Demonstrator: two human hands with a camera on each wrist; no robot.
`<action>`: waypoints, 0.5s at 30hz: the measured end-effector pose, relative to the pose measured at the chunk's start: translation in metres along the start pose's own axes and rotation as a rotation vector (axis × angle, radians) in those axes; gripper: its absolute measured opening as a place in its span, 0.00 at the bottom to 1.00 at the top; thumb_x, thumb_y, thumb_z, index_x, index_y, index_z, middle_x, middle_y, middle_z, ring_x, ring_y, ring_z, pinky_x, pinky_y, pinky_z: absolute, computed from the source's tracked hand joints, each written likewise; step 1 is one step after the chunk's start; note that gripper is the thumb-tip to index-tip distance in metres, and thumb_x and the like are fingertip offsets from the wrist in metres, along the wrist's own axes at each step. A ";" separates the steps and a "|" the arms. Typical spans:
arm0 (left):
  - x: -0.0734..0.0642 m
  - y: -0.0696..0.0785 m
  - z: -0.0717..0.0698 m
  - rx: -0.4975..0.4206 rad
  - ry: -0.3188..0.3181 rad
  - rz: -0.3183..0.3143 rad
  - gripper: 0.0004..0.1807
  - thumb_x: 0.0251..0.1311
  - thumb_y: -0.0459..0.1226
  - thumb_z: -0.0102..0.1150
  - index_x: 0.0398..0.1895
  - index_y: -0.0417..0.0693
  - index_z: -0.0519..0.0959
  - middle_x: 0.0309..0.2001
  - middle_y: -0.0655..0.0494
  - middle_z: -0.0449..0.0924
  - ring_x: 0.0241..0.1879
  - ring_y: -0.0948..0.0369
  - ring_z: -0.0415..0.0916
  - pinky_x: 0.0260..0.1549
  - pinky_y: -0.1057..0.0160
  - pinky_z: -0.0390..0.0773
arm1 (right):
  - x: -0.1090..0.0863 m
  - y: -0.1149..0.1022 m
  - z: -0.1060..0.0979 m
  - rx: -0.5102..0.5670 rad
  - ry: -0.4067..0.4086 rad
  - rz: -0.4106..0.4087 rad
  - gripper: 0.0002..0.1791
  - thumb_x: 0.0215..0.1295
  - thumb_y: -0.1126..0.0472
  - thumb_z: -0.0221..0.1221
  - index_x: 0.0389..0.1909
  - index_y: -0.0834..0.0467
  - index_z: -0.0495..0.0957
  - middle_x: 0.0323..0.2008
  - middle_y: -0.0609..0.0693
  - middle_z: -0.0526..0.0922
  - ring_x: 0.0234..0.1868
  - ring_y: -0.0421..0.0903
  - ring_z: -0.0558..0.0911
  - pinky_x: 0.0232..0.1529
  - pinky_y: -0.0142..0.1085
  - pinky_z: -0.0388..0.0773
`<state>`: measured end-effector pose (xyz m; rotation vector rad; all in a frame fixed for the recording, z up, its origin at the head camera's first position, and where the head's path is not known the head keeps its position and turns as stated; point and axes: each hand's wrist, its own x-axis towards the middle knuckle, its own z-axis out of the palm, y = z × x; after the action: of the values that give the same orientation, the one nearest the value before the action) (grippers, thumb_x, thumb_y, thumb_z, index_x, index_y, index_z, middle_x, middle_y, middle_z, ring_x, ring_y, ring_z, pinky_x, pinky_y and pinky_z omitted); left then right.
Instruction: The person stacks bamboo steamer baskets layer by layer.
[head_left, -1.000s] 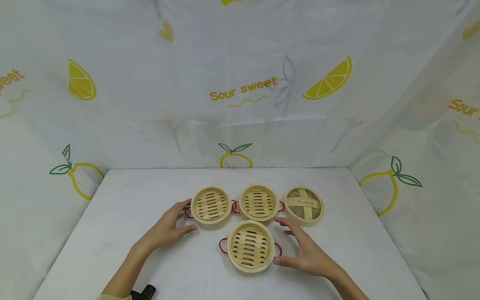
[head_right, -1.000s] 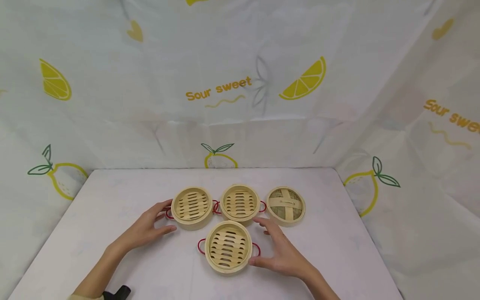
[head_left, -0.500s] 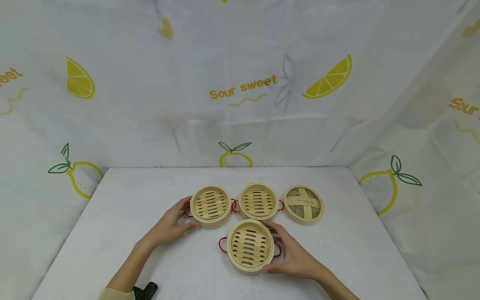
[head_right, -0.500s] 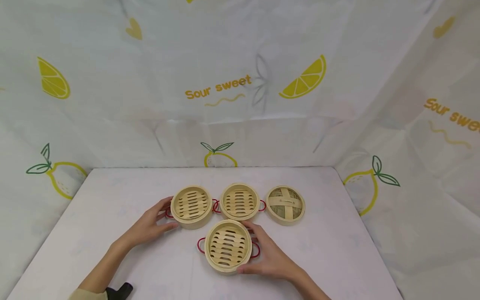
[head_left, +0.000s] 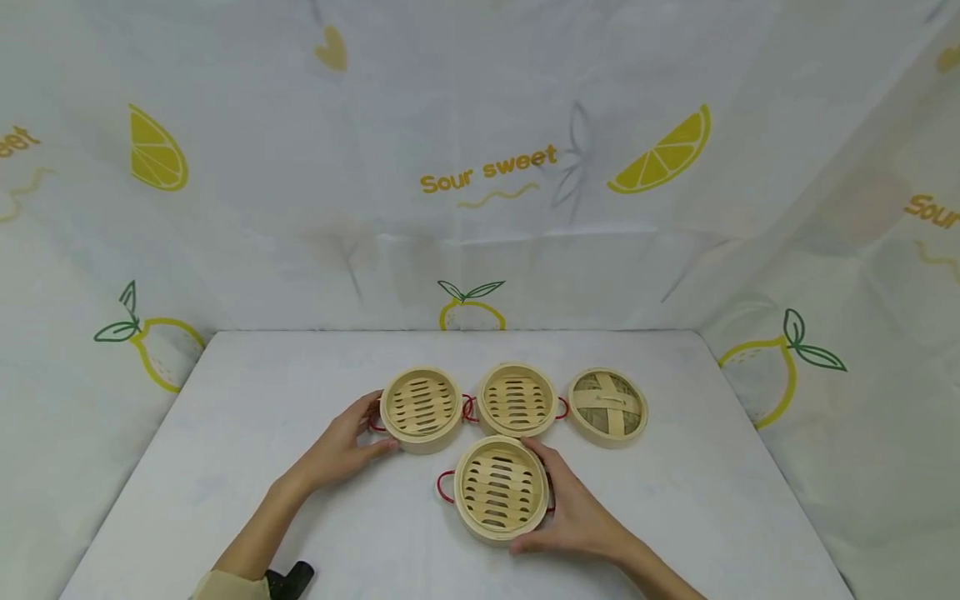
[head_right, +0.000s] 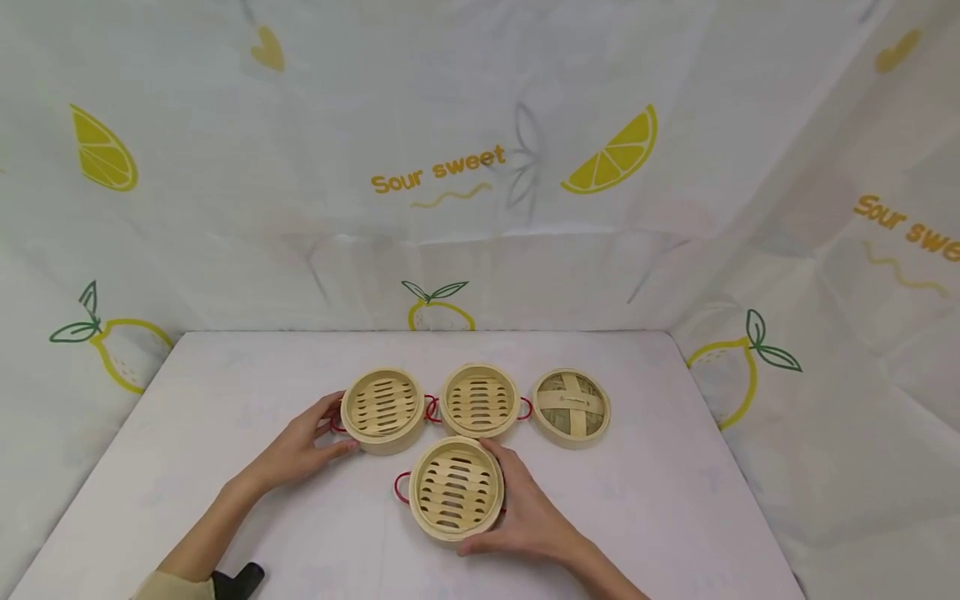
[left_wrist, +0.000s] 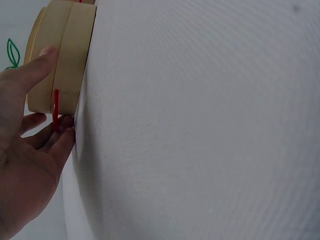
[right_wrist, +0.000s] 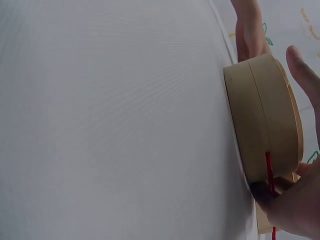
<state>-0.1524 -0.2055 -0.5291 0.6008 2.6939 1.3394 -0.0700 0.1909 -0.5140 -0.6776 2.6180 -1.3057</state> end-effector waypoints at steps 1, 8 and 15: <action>0.000 -0.001 0.000 -0.001 -0.001 0.002 0.47 0.66 0.44 0.77 0.81 0.37 0.63 0.75 0.37 0.74 0.75 0.39 0.74 0.72 0.41 0.78 | 0.000 -0.001 0.001 -0.007 0.008 -0.001 0.77 0.39 0.41 0.89 0.87 0.55 0.52 0.80 0.50 0.69 0.80 0.50 0.72 0.82 0.38 0.71; 0.000 -0.001 0.000 -0.003 -0.009 0.001 0.48 0.66 0.45 0.77 0.81 0.37 0.62 0.76 0.36 0.73 0.76 0.39 0.73 0.72 0.41 0.78 | 0.002 -0.008 0.009 -0.074 0.053 0.043 0.81 0.32 0.39 0.90 0.85 0.58 0.53 0.77 0.52 0.71 0.77 0.50 0.73 0.78 0.44 0.76; 0.000 -0.001 0.000 -0.005 -0.007 -0.012 0.48 0.66 0.45 0.77 0.81 0.36 0.62 0.76 0.36 0.73 0.76 0.39 0.73 0.72 0.42 0.78 | 0.005 -0.011 0.014 -0.078 0.066 0.082 0.82 0.28 0.39 0.91 0.84 0.59 0.53 0.74 0.54 0.71 0.76 0.51 0.72 0.78 0.47 0.76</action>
<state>-0.1526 -0.2064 -0.5296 0.5871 2.6834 1.3387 -0.0663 0.1724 -0.5136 -0.5398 2.7305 -1.2294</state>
